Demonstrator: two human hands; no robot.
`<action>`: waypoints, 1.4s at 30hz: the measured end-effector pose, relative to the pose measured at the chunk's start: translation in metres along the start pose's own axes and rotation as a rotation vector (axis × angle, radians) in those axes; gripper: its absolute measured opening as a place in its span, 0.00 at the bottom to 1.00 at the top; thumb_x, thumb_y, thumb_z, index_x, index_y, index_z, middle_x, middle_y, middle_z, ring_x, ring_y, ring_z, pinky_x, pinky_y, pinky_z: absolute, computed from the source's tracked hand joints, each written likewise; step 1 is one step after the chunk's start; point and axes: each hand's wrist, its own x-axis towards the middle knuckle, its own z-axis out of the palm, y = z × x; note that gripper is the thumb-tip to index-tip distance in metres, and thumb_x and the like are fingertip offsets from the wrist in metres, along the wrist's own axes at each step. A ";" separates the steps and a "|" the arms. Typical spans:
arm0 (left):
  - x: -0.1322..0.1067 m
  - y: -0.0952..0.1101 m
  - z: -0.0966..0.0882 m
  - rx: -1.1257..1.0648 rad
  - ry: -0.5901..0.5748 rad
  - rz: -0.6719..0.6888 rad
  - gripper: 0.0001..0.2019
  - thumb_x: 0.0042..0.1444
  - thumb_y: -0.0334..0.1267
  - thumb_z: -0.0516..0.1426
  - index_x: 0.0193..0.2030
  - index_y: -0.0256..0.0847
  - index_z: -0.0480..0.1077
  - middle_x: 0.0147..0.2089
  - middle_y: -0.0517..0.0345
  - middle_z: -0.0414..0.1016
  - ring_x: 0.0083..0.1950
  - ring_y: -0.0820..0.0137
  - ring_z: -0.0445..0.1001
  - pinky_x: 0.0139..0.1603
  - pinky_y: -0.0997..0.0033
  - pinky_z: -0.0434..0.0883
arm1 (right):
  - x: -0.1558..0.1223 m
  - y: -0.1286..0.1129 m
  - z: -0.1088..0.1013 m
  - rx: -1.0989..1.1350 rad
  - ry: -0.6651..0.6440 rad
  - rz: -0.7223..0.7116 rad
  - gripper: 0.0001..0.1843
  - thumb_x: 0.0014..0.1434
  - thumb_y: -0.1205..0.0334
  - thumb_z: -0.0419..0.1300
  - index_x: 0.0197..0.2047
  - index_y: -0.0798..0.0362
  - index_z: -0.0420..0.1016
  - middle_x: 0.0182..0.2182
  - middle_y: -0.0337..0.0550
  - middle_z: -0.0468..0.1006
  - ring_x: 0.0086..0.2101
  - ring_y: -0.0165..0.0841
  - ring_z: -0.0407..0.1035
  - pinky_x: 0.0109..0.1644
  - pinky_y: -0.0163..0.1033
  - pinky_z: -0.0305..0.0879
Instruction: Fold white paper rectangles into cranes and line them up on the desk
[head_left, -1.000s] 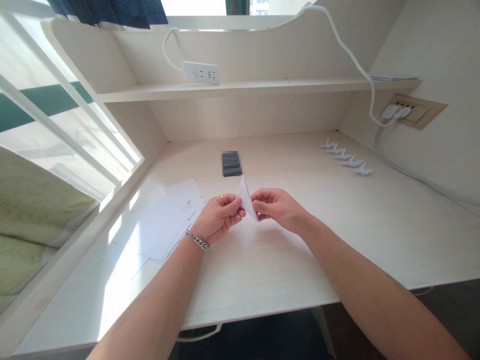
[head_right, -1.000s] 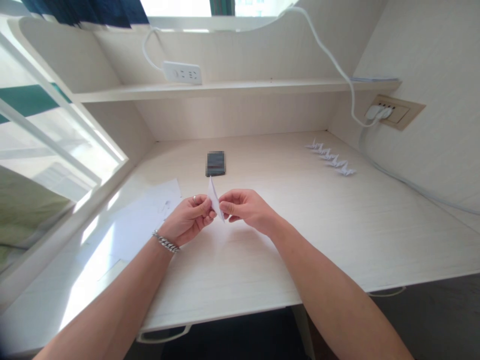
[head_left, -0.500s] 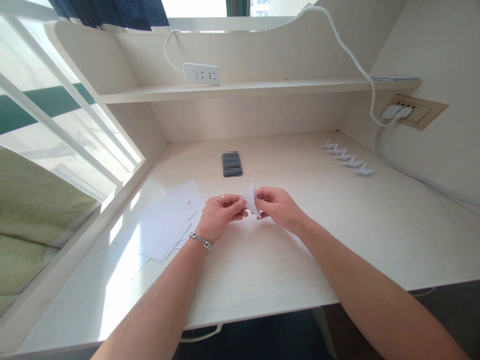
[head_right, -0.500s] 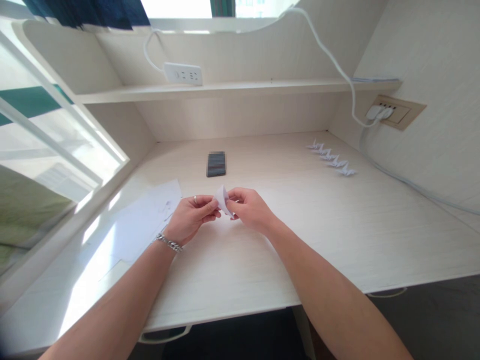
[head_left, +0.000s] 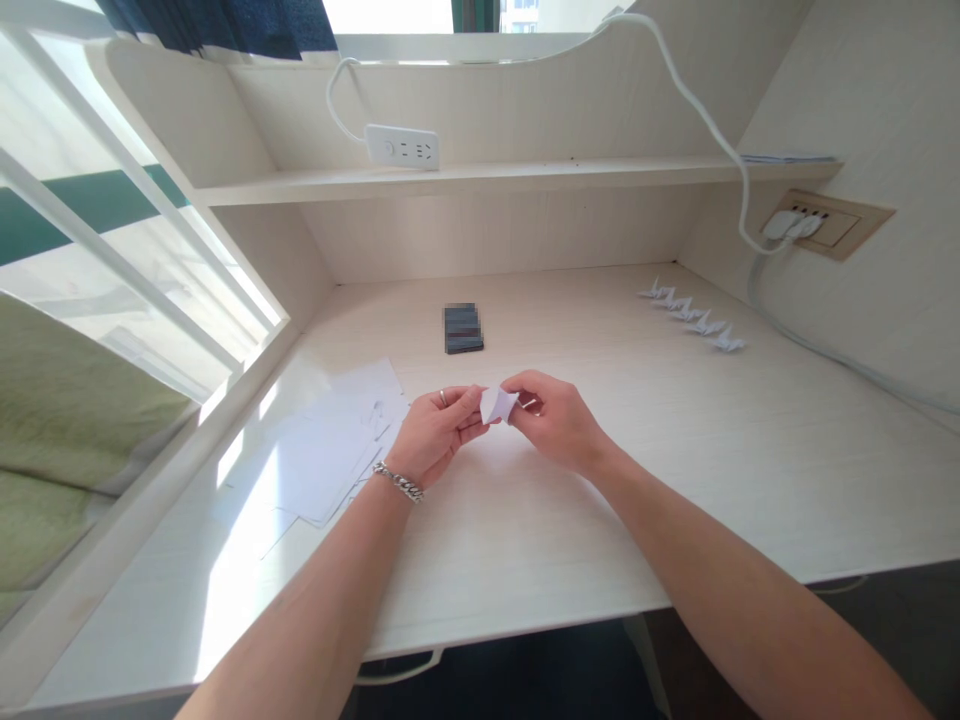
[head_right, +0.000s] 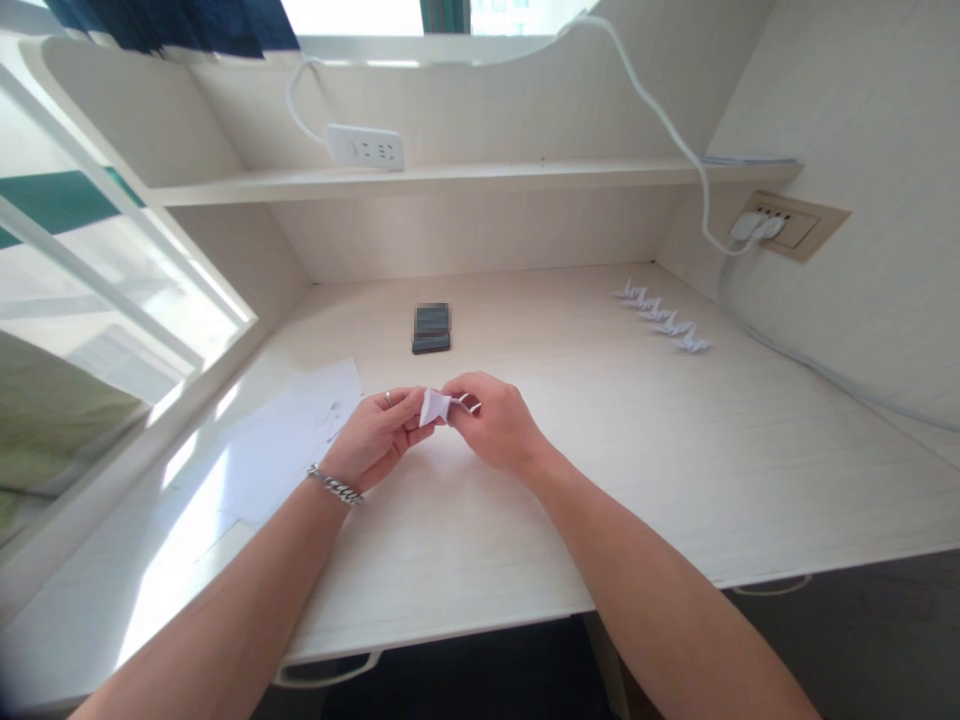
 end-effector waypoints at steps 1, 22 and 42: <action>0.000 0.000 0.000 -0.007 -0.010 0.009 0.16 0.50 0.45 0.66 0.40 0.36 0.78 0.33 0.55 0.77 0.36 0.72 0.75 0.45 0.68 0.72 | 0.000 0.001 0.001 0.010 0.003 0.008 0.07 0.54 0.66 0.59 0.37 0.50 0.76 0.37 0.42 0.79 0.35 0.33 0.72 0.38 0.38 0.68; -0.003 -0.004 0.000 0.124 -0.023 0.093 0.15 0.44 0.37 0.69 0.40 0.36 0.80 0.38 0.49 0.80 0.38 0.68 0.75 0.43 0.66 0.70 | -0.004 0.002 0.005 -0.033 0.126 -0.010 0.04 0.51 0.62 0.62 0.32 0.52 0.74 0.30 0.39 0.77 0.31 0.33 0.69 0.34 0.36 0.63; 0.006 -0.006 0.001 -0.156 0.219 0.153 0.15 0.43 0.39 0.70 0.36 0.36 0.74 0.33 0.56 0.78 0.35 0.74 0.76 0.39 0.74 0.71 | 0.005 0.001 0.003 0.544 0.073 0.209 0.25 0.45 0.52 0.71 0.45 0.53 0.75 0.38 0.47 0.81 0.40 0.38 0.75 0.43 0.43 0.72</action>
